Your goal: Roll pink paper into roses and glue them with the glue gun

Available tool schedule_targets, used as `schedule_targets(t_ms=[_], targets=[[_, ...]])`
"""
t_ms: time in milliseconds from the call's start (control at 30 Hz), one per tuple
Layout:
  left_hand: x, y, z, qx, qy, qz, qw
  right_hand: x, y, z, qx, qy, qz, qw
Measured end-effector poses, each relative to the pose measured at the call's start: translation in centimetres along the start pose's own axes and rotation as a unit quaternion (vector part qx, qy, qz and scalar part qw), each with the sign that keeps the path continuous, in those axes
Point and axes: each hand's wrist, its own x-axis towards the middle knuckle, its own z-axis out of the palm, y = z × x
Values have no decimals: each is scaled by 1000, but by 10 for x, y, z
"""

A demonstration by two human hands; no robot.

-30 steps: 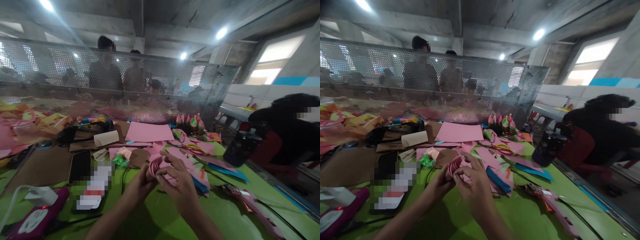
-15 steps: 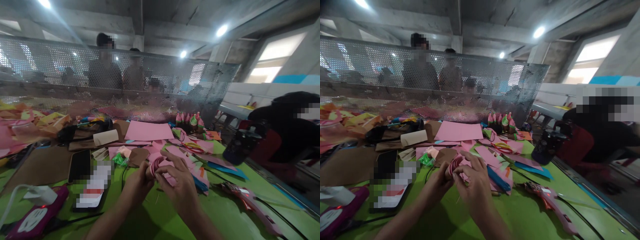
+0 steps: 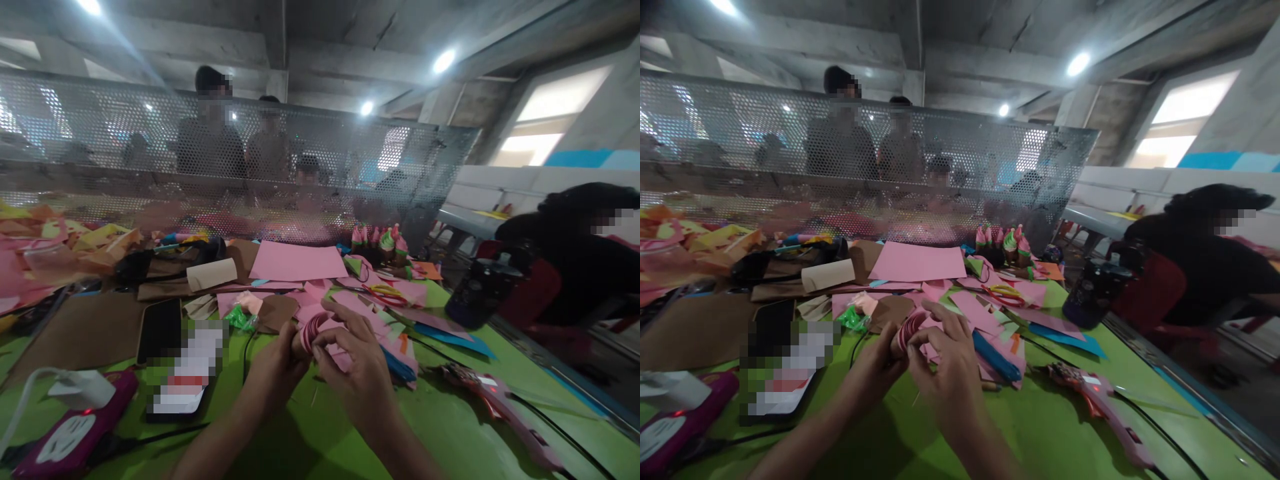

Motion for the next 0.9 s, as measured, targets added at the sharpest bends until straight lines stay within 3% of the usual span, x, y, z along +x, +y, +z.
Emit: schedule_targets(t_ms=[667,900], targets=[[1,-2,2,31,11,5,999,1,1,3,-18,22,-5,1000],[-1,1,1,11,-15,-13,1000,-1,0,5,-14,37,3,999]])
